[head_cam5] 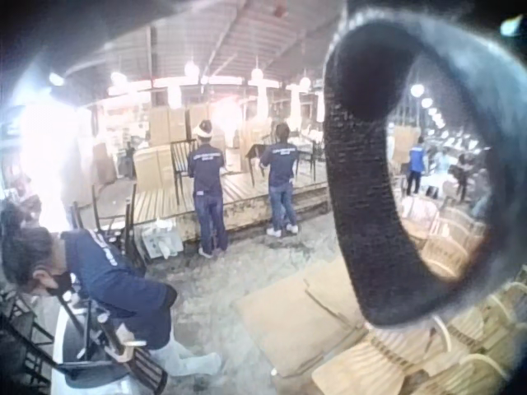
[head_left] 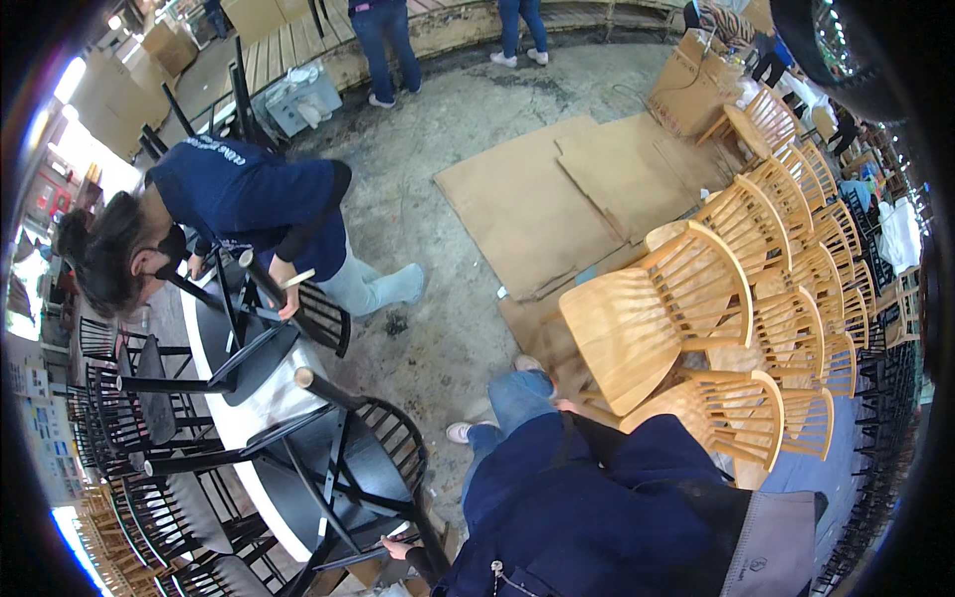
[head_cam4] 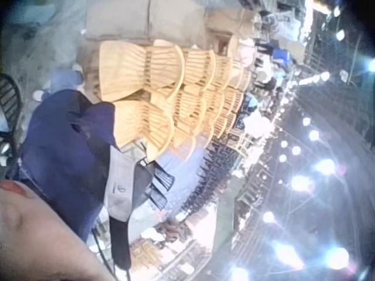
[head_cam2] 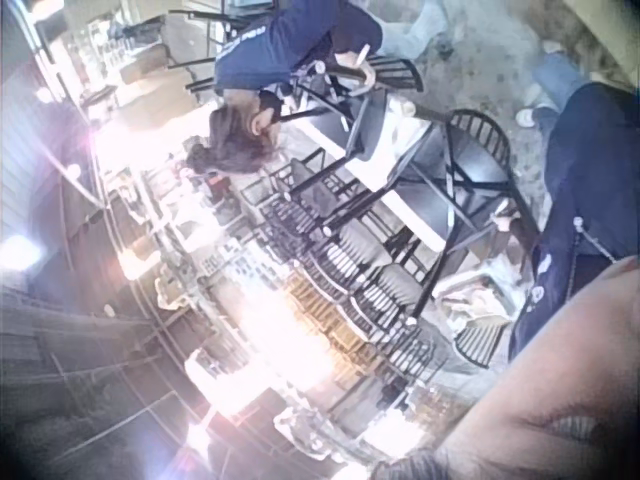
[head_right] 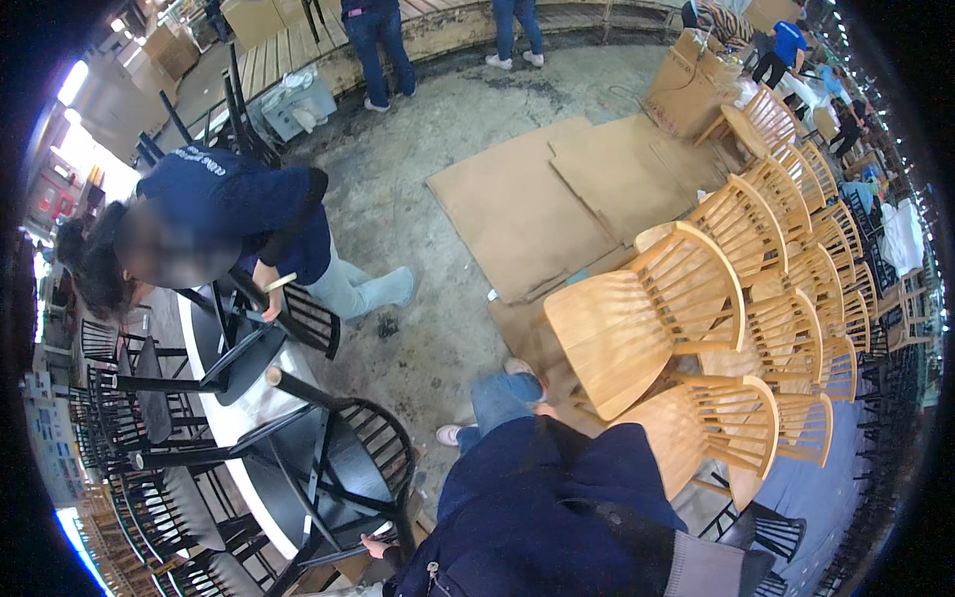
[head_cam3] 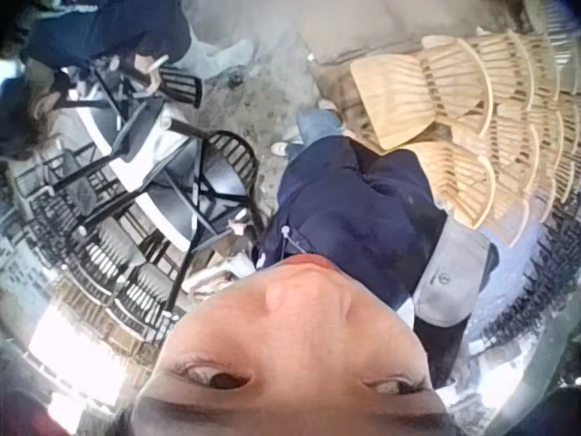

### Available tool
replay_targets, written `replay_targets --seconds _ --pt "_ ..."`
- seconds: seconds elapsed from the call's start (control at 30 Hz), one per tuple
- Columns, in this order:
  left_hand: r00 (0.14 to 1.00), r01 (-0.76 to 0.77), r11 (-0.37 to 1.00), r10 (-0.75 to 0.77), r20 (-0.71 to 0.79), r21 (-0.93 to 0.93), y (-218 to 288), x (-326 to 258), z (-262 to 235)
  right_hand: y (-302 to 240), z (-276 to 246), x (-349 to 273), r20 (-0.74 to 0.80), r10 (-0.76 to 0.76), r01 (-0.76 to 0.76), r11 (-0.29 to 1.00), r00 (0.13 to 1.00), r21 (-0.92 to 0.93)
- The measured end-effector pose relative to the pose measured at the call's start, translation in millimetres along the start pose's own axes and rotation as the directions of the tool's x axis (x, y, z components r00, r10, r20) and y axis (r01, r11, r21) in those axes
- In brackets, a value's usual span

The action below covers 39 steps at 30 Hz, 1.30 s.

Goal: The person picks up black wooden chairs from a stack and places them upright around a white table. They move multiple chairs one at a time, positioning them in a circular arrangement on the floor.

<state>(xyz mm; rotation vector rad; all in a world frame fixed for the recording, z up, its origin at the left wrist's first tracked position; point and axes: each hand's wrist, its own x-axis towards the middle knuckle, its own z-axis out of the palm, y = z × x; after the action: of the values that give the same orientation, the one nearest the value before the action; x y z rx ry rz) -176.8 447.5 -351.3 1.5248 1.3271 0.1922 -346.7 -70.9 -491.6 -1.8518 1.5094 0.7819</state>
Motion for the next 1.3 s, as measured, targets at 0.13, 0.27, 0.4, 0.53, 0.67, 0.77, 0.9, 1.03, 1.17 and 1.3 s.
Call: replay_targets --seconds 0.13,0.27,0.4,0.53,0.67,0.77,0.9,1.03,1.17,1.3 --pt "0.985 -0.03 0.999 0.037 0.17 -0.042 -26 -24 2 -29 -59 43 -0.002 0.08 -0.08 0.997 0.997 0.005" --pt "0.985 -0.12 0.989 0.13 0.116 -0.091 -53 -38 6 -62 -144 83 -0.033 -0.405 0.393 0.901 0.914 -0.183" --pt "0.994 -0.105 0.99 0.104 -0.014 -0.092 -112 -82 32 -108 -196 98 0.043 -0.446 0.328 0.717 0.894 0.615" --pt "0.985 -0.167 0.958 0.152 0.084 0.233 -200 -190 111 -104 -208 126 0.105 -0.519 0.339 0.685 0.848 0.645" --pt "0.861 -0.334 0.826 0.07 0.504 0.455 -234 -262 147 -61 -184 166 0.352 -0.487 0.459 0.873 0.799 0.166" --pt "0.963 -0.065 0.984 0.018 0.268 0.164 -225 -252 120 -41 -175 184 0.357 -0.562 0.651 0.728 0.747 -0.215" --pt "1.0 -0.005 0.989 0.002 -0.018 -0.145 -255 -249 94 -47 -167 168 0.379 -0.601 0.708 0.637 0.704 -0.304" --pt "0.953 0.27 0.803 -0.302 -0.028 0.531 -309 -269 92 -71 -169 135 0.286 -0.678 0.735 0.621 0.678 -0.27" --pt "0.971 0.022 0.701 -0.185 0.151 0.713 -314 -276 80 -96 -171 110 0.335 -0.498 0.42 0.863 0.8 0.281" --pt "0.961 0.046 0.85 -0.181 0.208 0.525 -275 -257 83 -115 -173 96 0.342 -0.524 0.458 0.851 0.78 0.258"
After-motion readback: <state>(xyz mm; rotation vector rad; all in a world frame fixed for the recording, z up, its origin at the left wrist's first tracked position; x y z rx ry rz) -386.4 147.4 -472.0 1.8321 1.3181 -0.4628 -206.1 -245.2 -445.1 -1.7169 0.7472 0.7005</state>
